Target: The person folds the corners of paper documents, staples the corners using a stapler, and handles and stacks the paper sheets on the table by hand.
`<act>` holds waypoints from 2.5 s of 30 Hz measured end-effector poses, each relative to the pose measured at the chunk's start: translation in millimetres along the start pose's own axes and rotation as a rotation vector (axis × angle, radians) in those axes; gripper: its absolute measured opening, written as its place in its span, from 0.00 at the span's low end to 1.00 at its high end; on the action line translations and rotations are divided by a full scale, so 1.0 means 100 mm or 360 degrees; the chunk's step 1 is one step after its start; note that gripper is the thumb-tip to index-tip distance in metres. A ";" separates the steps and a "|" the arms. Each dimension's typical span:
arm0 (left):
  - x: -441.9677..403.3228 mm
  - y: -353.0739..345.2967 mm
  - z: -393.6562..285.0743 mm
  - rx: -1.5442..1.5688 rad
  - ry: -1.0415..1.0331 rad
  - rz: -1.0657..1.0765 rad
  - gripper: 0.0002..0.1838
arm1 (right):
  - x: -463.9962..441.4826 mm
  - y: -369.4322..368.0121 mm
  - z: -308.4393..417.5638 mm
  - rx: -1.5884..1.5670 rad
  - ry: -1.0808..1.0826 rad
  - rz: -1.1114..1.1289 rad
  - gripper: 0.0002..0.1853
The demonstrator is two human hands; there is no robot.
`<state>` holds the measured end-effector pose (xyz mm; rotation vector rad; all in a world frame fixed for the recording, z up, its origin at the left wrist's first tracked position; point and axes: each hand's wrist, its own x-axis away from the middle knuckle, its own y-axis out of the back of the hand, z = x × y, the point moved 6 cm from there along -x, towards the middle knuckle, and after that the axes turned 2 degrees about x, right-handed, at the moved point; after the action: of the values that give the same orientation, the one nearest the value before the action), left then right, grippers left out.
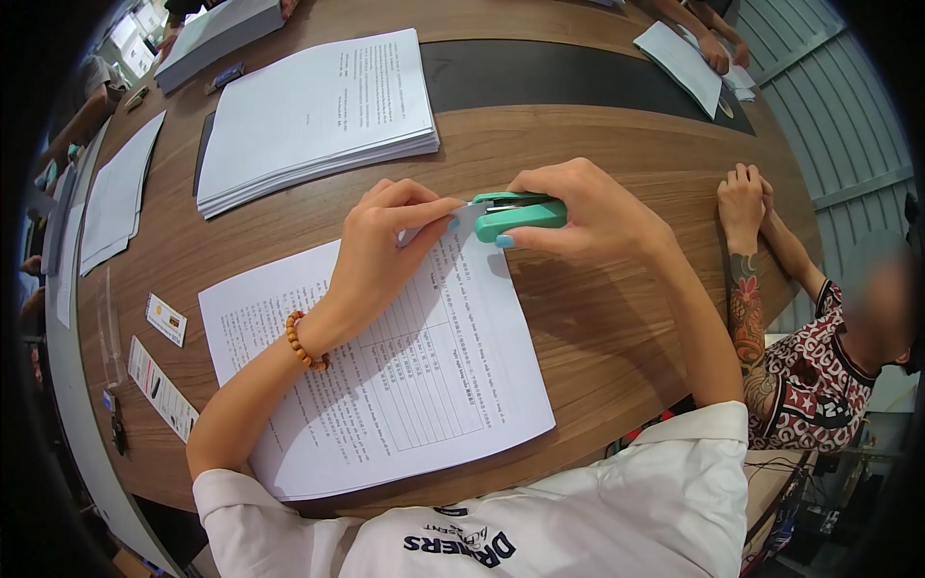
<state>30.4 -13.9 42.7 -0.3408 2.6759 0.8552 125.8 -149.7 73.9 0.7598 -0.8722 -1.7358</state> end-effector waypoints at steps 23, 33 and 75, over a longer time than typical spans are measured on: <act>-0.01 0.03 -0.02 0.0002 0.0017 0.0038 0.13 | 0.40 0.13 -0.51 -0.0479 -0.0165 -0.0222 0.17; -0.04 0.69 0.19 -0.0263 0.0473 0.1054 0.12 | 0.85 -0.11 -1.10 -0.1311 -0.0459 -0.0963 0.18; -0.29 0.80 0.78 -0.1726 -0.0841 0.0251 0.11 | 0.84 -0.11 -1.06 -0.0806 -0.0486 -0.1054 0.17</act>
<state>49.3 99.3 34.4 -0.0894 1.5706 2.0467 182.4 -248.7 -0.1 0.4639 -0.3371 -2.5770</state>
